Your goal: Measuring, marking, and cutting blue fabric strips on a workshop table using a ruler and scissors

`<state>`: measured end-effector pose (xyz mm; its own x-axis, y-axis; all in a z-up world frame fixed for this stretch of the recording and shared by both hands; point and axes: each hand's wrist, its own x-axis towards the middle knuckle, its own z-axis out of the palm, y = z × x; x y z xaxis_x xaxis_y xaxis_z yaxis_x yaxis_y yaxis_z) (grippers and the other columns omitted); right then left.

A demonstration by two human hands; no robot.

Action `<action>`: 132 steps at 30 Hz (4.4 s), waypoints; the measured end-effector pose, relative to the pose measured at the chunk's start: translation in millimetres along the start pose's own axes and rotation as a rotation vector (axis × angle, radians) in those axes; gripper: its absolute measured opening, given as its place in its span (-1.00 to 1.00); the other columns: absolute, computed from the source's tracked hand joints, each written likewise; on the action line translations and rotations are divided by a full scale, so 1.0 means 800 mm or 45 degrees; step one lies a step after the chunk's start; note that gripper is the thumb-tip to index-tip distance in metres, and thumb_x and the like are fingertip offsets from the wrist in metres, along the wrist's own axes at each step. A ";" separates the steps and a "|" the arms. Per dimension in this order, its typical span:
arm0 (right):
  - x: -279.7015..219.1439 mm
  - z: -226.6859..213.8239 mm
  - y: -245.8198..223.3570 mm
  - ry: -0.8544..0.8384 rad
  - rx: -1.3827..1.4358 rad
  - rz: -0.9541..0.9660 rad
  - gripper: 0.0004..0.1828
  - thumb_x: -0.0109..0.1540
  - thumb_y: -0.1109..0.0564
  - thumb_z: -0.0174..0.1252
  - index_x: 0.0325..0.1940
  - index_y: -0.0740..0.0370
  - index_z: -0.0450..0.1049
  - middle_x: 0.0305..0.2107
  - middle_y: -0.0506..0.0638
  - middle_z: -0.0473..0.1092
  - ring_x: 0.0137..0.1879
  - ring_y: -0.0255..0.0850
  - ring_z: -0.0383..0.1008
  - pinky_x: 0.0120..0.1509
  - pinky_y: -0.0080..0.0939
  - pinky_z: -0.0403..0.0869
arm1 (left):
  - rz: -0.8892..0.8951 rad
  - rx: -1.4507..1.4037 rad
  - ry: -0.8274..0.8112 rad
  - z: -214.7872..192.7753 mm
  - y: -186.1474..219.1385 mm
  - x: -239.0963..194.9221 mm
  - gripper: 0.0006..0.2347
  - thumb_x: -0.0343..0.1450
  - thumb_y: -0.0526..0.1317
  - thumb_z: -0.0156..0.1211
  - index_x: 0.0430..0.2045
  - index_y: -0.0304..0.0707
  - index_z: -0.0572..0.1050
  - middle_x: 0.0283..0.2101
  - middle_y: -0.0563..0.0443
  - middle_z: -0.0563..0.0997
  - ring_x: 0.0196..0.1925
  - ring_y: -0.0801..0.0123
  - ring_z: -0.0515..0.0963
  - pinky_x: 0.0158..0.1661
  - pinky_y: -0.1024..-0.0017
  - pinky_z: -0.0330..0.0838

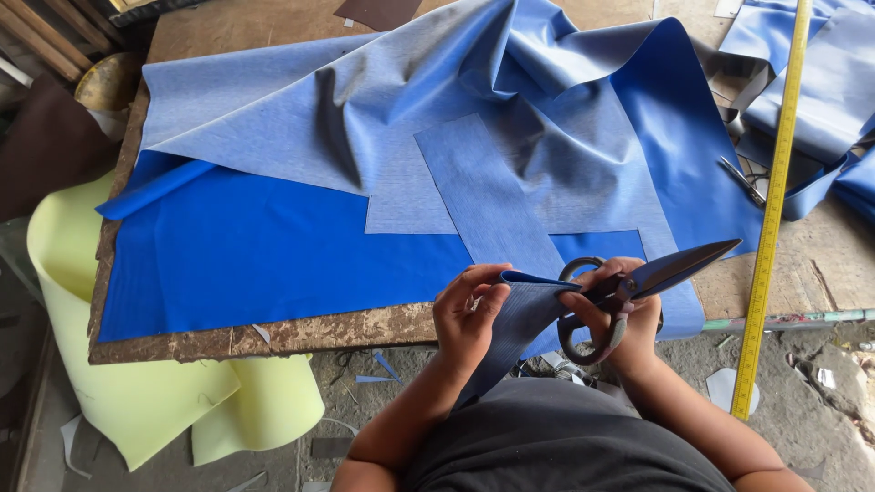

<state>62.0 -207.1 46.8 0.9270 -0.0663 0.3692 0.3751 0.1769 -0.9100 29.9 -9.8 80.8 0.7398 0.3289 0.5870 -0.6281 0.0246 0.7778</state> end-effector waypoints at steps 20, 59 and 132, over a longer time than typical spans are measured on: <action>0.015 0.008 -0.053 -0.579 -0.871 -0.341 -0.32 -0.07 0.09 0.54 0.13 0.23 0.58 -0.58 0.10 0.47 -0.46 0.06 0.49 -0.31 -0.09 0.49 | -0.159 0.209 -0.604 -0.027 0.017 0.065 -1.00 0.38 -0.39 0.35 -0.42 -0.34 0.65 -0.46 -0.11 0.65 -0.40 0.10 0.68 -0.36 0.37 0.52; -0.020 -0.170 -0.011 -0.035 -1.148 0.556 -0.50 0.24 -0.02 0.39 0.22 0.16 0.52 -0.22 -0.01 0.52 -0.15 -0.28 0.49 0.01 -0.30 0.42 | 0.410 0.635 -1.324 -0.002 -0.285 -0.151 -0.78 0.50 -0.33 0.25 0.03 -0.19 0.55 -0.22 -0.08 0.71 -0.39 0.27 0.65 -0.44 0.51 0.65; -0.019 -0.090 -0.026 0.184 -0.293 -0.183 -0.57 0.07 0.38 0.49 -0.13 0.44 0.38 -0.42 0.22 0.51 -0.28 -0.15 0.62 -0.09 -0.23 0.56 | -0.571 -0.666 -0.270 0.089 -0.072 -0.008 -0.88 0.46 -0.31 0.30 -0.23 -0.41 0.67 -0.31 -0.10 0.69 -0.26 0.53 0.60 -0.25 0.60 0.45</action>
<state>40.8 -280.8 46.5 0.8493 -0.2162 0.4817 0.4786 -0.0702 -0.8752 78.8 -80.4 48.2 0.9513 -0.0081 0.3083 -0.2466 0.5805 0.7760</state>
